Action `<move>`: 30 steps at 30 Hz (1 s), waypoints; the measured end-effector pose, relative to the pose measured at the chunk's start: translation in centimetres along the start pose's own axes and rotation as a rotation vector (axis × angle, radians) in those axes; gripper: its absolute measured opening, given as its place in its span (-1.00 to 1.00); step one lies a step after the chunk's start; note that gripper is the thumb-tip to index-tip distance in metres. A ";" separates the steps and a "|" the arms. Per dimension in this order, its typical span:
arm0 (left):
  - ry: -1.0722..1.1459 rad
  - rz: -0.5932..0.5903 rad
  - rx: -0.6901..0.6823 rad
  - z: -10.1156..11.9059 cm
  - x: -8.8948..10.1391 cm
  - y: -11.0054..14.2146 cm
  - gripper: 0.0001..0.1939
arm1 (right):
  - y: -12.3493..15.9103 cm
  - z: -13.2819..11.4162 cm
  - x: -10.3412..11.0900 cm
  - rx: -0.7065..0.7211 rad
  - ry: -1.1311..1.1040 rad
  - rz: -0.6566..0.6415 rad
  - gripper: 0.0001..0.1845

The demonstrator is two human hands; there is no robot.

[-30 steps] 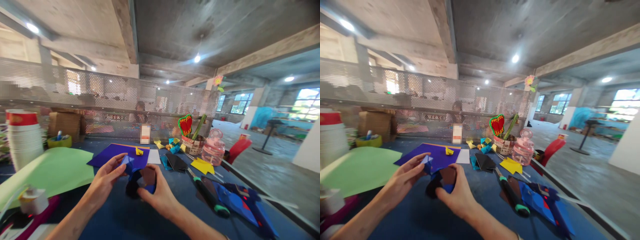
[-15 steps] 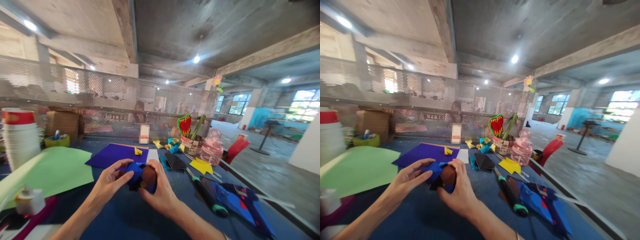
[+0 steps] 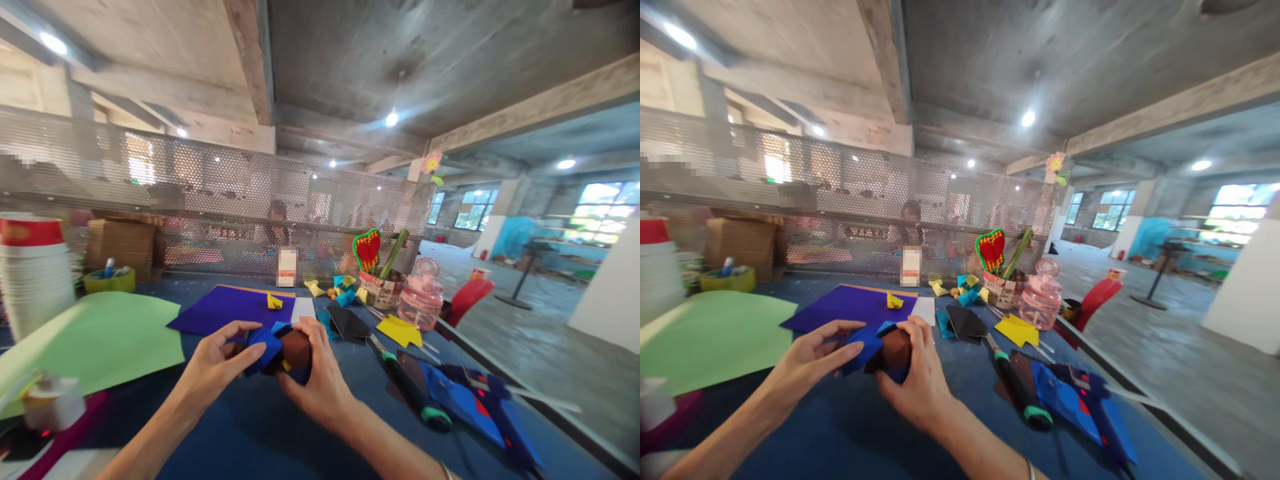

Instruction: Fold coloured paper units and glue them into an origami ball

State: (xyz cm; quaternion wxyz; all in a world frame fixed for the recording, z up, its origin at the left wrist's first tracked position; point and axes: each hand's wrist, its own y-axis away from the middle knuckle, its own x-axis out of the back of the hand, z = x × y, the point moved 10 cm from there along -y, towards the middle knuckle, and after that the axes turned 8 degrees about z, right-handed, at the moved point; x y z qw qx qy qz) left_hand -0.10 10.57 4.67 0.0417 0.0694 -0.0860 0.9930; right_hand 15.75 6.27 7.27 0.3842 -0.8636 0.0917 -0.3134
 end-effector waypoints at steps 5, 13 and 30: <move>0.038 0.023 -0.002 -0.2 0.0 -0.1 -0.40 | 0.2 0.1 -0.1 0.011 0.014 0.000 -0.27; 0.015 0.087 -0.019 0.7 0.6 0.1 -0.42 | 0.4 -0.1 -0.4 -0.004 0.008 -0.011 -0.28; -0.006 0.078 -0.028 0.2 0.8 -0.3 -0.38 | 0.5 -0.1 -0.7 -0.003 0.004 -0.038 -0.27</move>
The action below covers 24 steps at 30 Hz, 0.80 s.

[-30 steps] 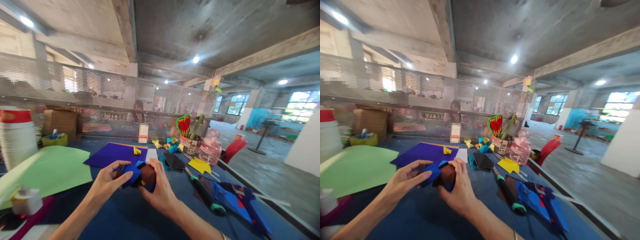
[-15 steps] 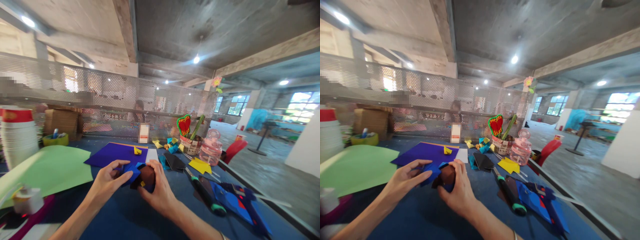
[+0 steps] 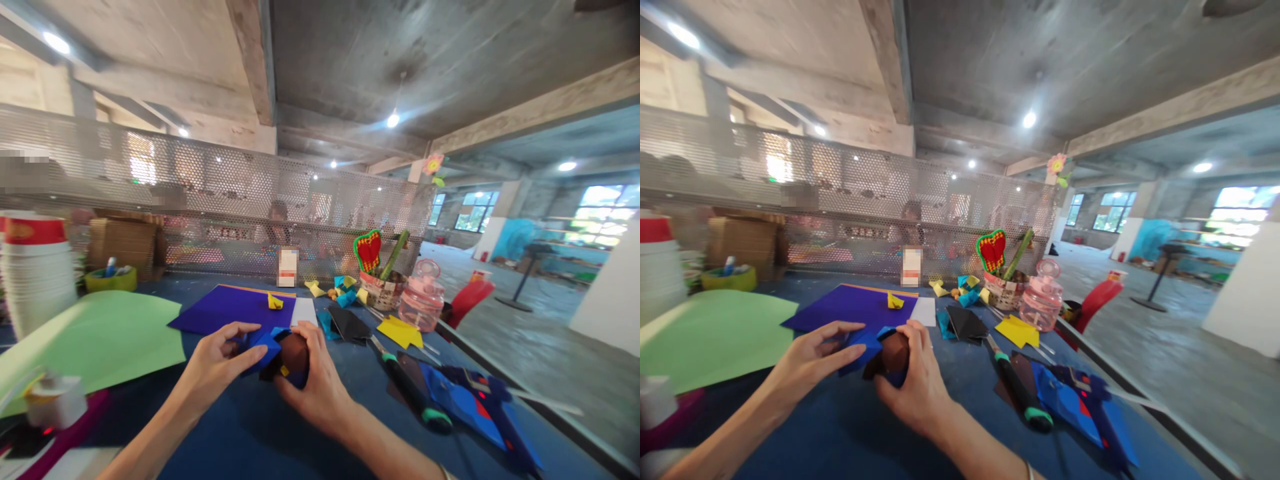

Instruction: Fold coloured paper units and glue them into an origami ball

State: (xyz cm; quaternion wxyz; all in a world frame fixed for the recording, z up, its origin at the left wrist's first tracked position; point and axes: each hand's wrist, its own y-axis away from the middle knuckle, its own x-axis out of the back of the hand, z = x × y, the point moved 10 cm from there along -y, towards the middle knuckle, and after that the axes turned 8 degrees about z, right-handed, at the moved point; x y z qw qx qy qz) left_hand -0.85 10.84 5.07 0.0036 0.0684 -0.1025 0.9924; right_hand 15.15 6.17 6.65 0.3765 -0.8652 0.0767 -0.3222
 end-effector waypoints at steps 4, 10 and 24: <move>-0.030 0.008 -0.012 0.3 0.2 0.0 -0.40 | 0.0 -0.1 0.1 0.000 -0.006 0.007 -0.29; -0.029 -0.010 0.023 0.1 0.1 0.0 -0.39 | 0.0 -0.2 0.0 -0.007 -0.022 0.015 -0.30; -0.029 -0.042 0.046 -0.2 -0.1 0.1 -0.39 | -0.1 -0.2 0.0 -0.020 -0.069 0.004 -0.28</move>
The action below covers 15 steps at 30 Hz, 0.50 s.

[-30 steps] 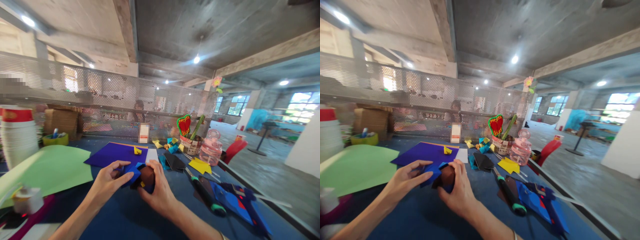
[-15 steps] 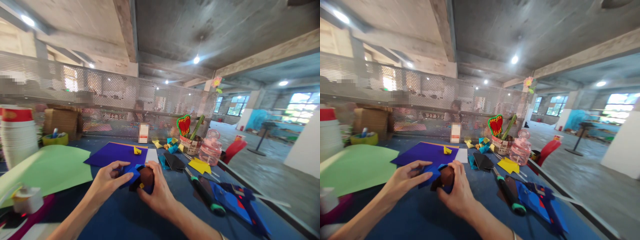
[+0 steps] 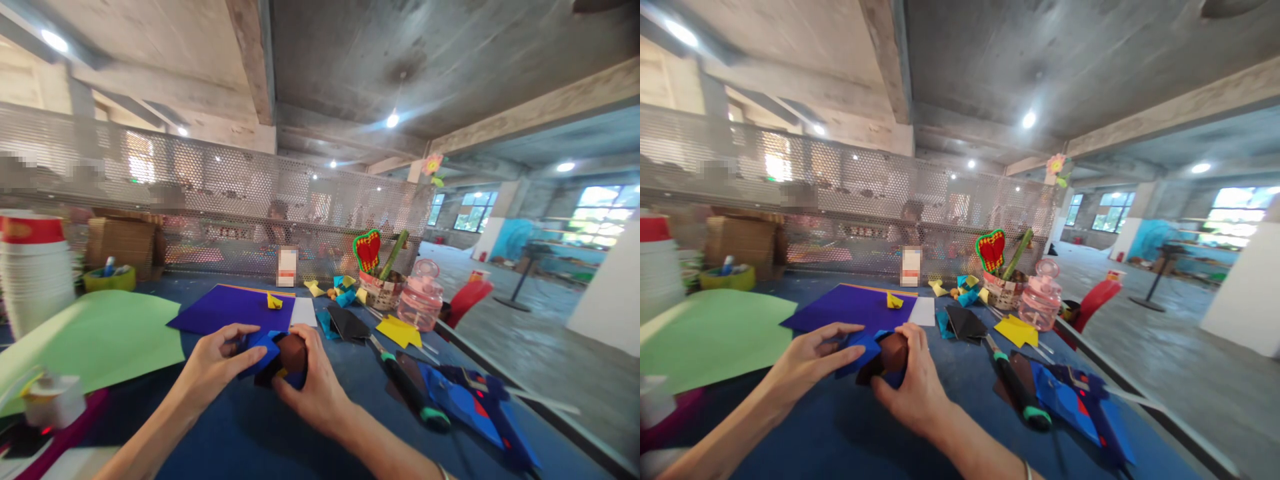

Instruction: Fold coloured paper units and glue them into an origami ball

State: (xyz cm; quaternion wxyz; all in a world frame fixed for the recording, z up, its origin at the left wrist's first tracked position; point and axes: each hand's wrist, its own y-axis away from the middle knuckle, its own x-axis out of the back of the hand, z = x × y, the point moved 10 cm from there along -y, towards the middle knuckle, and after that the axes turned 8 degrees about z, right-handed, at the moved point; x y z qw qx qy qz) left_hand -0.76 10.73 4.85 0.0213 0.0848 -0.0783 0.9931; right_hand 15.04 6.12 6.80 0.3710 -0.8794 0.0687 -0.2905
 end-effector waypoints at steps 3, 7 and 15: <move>0.013 0.007 0.015 0.1 0.1 0.1 -0.41 | 0.0 0.0 0.0 -0.005 -0.010 0.001 -0.29; 0.000 0.030 -0.011 0.5 0.3 0.1 -0.44 | 0.1 0.1 -0.1 -0.021 -0.014 -0.004 -0.30; 0.027 0.012 -0.006 -0.1 -0.2 0.0 -0.39 | 0.1 0.2 -0.2 -0.036 -0.019 -0.010 -0.31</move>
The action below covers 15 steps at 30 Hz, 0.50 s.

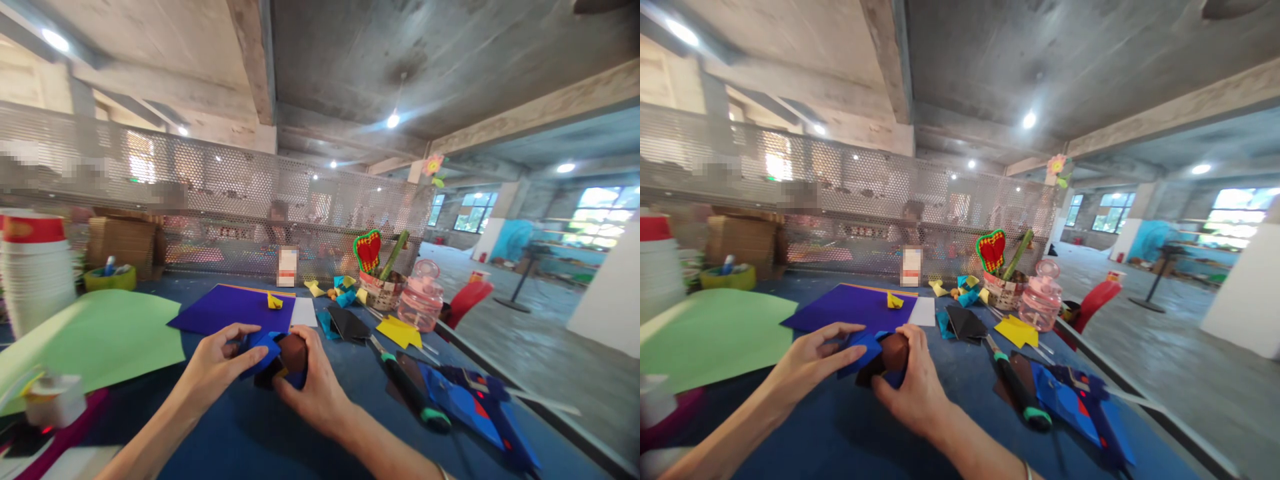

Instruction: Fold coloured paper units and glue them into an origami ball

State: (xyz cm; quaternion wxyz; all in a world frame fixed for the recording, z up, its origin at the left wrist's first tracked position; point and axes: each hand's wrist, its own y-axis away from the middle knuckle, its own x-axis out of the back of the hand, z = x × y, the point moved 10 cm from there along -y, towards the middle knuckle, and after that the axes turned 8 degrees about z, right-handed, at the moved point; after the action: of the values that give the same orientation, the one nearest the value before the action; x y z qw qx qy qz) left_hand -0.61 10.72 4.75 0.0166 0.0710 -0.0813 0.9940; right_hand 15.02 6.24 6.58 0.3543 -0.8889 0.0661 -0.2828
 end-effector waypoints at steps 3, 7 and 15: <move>-0.002 -0.015 0.007 0.1 -0.1 0.1 -0.40 | 0.0 -0.1 0.0 0.003 -0.007 0.001 -0.31; 0.011 -0.027 -0.024 0.5 0.0 0.0 -0.43 | 0.1 -0.2 -0.1 0.007 -0.024 -0.009 -0.30; 0.081 -0.083 0.008 0.3 -0.6 0.1 -0.40 | 0.0 -0.4 0.0 0.023 -0.049 -0.020 -0.30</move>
State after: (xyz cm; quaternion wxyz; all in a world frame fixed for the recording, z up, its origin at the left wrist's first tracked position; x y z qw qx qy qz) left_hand 0.07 10.57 4.97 0.0606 0.0342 -0.0735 0.9949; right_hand 14.81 6.01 6.74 0.3633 -0.8919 0.0452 -0.2654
